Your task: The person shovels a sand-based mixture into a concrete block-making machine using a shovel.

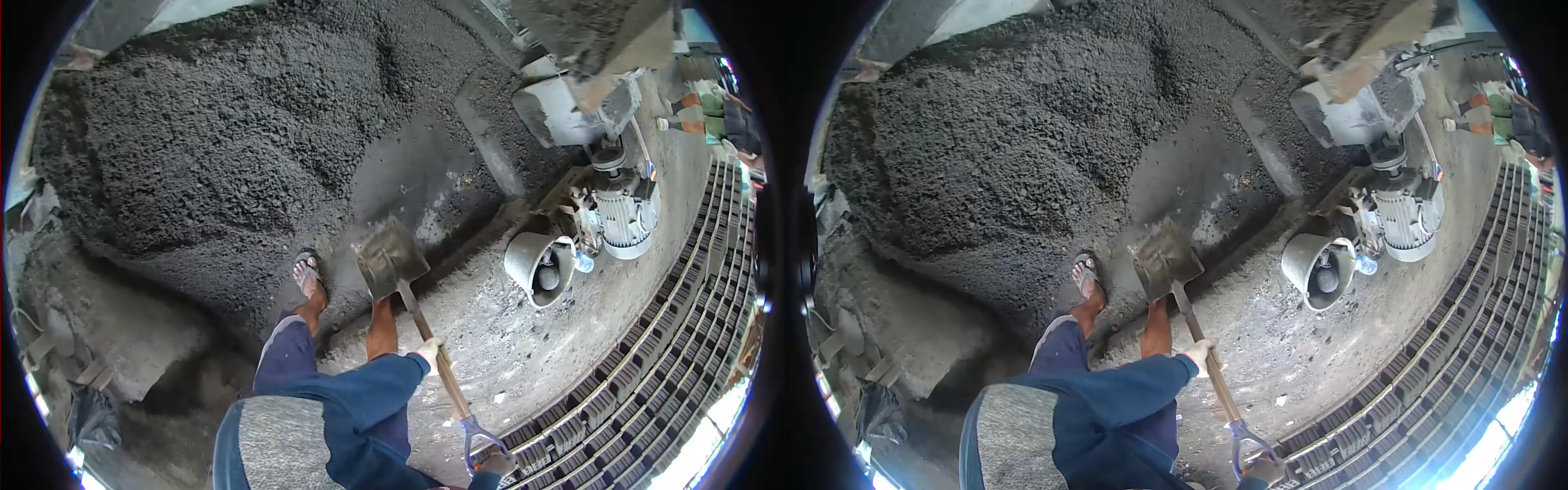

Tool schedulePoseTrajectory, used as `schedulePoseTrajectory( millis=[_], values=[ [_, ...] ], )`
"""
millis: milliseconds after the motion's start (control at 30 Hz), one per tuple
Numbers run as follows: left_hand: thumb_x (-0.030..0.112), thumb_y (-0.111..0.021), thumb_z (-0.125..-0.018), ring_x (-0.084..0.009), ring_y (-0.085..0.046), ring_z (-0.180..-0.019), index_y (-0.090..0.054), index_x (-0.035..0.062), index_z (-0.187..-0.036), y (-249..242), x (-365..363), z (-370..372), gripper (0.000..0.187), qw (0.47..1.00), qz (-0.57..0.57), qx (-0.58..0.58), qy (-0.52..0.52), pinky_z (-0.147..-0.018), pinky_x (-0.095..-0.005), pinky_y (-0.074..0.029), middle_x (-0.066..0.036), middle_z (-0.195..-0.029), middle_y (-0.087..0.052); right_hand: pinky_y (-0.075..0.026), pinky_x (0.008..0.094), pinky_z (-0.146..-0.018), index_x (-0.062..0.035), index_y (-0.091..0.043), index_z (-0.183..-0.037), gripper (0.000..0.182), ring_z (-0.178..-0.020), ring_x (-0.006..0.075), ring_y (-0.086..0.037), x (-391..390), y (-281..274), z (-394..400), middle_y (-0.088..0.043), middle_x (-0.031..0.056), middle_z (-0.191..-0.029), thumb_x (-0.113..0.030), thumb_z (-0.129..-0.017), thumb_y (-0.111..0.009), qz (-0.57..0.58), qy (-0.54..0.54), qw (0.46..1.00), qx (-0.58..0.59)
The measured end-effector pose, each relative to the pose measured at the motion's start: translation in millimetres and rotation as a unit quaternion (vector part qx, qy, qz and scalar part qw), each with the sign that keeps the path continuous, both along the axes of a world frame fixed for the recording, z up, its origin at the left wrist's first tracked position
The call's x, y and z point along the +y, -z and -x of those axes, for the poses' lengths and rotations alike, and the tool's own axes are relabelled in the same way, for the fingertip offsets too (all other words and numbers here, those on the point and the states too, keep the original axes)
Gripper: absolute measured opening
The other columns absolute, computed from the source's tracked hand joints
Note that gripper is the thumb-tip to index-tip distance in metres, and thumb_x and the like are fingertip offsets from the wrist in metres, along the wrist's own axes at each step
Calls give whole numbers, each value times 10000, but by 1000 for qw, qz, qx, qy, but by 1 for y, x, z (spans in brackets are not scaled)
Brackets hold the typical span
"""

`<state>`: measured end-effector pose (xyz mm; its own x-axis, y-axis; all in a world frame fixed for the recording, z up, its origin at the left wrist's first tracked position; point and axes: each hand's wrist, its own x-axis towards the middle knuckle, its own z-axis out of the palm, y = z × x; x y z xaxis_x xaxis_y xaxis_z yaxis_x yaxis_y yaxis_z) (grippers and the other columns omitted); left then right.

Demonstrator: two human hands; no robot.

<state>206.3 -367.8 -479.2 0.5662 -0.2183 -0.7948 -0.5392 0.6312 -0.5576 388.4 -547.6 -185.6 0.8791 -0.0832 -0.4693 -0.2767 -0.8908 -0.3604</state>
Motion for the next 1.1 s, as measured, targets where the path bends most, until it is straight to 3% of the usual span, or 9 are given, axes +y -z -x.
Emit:
schedulePoseTrajectory(
  millis=[100,167,200,367,500,533,667,1000,1100],
  values=[
    [217,-646,-863,-339,-611,-660,-571,9,-954,74,36,50,239,973,-137,174,-59,-583,-499,-536,-157,-766,-583,-526,401,-786,-23,-600,-1134,293,-882,265,-647,47,90,31,-661,121,-967,-87,-850,-633,10,-103,992,69],
    [228,-640,-854,-340,-611,-668,-562,-30,-888,12,156,163,272,983,-115,140,2,-635,-483,-553,-165,-752,-575,-516,401,-666,-62,-615,-1030,221,-752,258,-637,68,191,67,-649,102,-849,-87,-822,-686,31,-267,960,75],
    [236,-613,-869,-341,-588,-636,-553,-5,-838,106,147,189,250,983,-117,139,21,-661,-496,-561,-156,-718,-560,-511,401,-606,-82,-623,-978,192,-686,255,-632,88,216,92,-642,92,-790,-88,-808,-712,22,-289,954,84],
    [249,-583,-890,-317,-577,-640,-540,31,-806,111,115,213,238,973,-158,166,-6,-633,-468,-572,-128,-681,-536,-396,385,-434,-95,-585,-899,125,-518,189,-501,77,219,128,-567,33,-696,-12,-837,-656,-149,-21,977,151],
    [240,-546,-934,-273,-592,-693,-585,88,-890,59,66,219,162,880,-407,218,107,-656,-469,-571,-111,-770,-579,-408,411,-442,-104,-606,-886,61,-492,222,-489,-19,226,111,-558,52,-678,-61,-851,-633,-208,14,964,164],
    [241,-540,-947,-273,-589,-683,-585,83,-904,33,75,215,170,938,-235,254,-13,-658,-476,-567,-109,-754,-577,-424,435,-457,-104,-618,-878,20,-485,250,-495,-6,202,113,-560,67,-673,-95,-860,-617,-173,145,943,244],
    [207,-652,-891,-259,-540,-553,-551,65,-853,-67,128,218,178,922,-218,321,-4,-591,-488,-554,-101,-681,-523,-411,465,-462,-137,-602,-854,72,-470,293,-480,-34,256,102,-519,86,-602,-204,-873,-584,-146,214,871,417],
    [177,-738,-845,-225,-598,-555,-585,20,-908,-338,360,194,229,721,-615,314,-56,-532,-387,-537,-76,-677,-580,-424,360,-433,-64,-534,-746,174,-446,204,-447,282,179,148,-476,48,-575,-148,-894,-500,-250,89,735,624],
    [117,-748,-823,-229,-595,-535,-584,24,-894,-310,371,210,202,742,-570,345,-69,-507,-391,-532,-90,-694,-601,-389,304,-411,-82,-515,-731,155,-443,172,-431,299,178,132,-465,34,-586,-115,-883,-522,-170,48,735,654]
  ],
)
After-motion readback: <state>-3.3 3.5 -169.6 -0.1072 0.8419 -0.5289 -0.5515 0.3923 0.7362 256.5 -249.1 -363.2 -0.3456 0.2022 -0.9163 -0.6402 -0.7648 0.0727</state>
